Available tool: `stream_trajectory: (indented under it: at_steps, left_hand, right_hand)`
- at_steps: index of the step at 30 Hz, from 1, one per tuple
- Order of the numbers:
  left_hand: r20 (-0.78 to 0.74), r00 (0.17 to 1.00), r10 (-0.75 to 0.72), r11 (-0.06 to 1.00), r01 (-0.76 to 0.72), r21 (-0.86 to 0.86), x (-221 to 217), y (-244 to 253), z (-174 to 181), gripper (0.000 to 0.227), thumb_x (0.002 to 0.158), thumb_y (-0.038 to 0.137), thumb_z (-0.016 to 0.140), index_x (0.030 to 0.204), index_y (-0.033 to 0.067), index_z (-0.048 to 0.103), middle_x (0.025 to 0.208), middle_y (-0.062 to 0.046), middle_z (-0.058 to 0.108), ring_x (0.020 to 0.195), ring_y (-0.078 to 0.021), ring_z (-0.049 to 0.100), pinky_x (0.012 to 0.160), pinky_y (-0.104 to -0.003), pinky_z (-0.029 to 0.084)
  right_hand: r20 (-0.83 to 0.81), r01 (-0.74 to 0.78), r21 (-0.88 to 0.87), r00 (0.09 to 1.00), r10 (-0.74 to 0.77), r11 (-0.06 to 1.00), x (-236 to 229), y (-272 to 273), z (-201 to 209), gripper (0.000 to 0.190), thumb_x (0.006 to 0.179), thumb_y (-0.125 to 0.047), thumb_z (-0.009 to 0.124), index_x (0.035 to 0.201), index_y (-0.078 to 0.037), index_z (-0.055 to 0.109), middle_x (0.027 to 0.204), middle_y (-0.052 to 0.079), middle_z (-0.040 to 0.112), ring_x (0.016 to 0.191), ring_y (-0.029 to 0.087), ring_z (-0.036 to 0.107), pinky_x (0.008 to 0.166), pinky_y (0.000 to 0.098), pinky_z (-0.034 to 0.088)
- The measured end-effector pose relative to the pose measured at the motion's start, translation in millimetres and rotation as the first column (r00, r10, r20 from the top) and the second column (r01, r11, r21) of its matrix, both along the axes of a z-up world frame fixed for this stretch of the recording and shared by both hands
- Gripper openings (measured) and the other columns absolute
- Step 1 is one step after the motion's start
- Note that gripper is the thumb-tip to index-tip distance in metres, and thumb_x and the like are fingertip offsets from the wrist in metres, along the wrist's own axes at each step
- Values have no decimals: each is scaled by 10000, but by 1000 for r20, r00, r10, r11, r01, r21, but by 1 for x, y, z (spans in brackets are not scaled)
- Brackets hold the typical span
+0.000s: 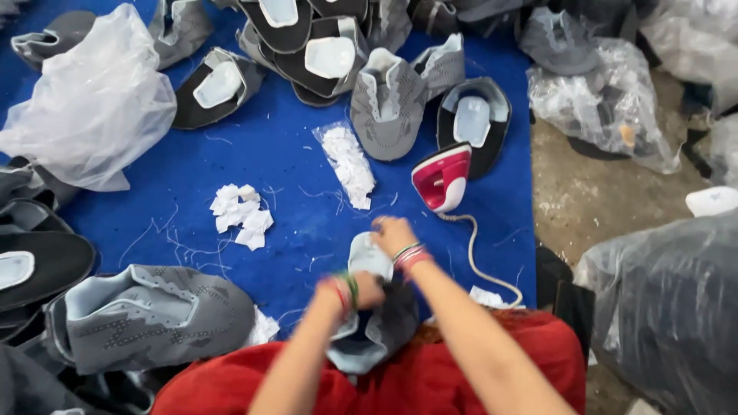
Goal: Ironing small white reinforcement patches onto the interior of shoe uppers.
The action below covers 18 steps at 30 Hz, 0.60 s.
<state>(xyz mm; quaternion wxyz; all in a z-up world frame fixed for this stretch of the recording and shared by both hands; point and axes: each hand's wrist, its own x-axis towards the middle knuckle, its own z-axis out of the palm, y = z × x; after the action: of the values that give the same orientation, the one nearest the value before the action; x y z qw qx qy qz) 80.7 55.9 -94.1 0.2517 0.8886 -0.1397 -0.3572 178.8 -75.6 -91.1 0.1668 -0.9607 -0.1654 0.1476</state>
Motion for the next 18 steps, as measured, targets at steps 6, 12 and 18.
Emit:
stream_trajectory:
  at_steps: [6,12,18]
  left_hand:
    - [821,516,246,804,-582,124,155,90,261,510,911,414,602,1199,-7,598,1180,-298,634,1073,-477,638,861,-591,532]
    - [777,-119,618,684,-407,-606,179,154,244,610,983,401,750,1481,141,509,1547,-223,464,1382,-405,504,1159,-476,470]
    - [775,330,538,181,-944,276,-30,332,76,849,710,540,764,1489,322,506,1678,-212,155,1504,-525,129,1013,-833,130]
  right_hand:
    - [-344,487,713,870,-354,504,-51,-96,45,354,928,-11,603,1283,-13,601,950,118,742,748,166,736,592,294,612]
    - [-492,553,590,824,-282,588,-71,-112,28,458,932,-42,643,1369,-32,507,1055,159,713,819,173,751,641,306,642]
    - [-458,342,400,878,-138,850,-84,-103,45,495,887,-33,640,1366,-47,513,1133,98,716,771,169,753,649,303,631]
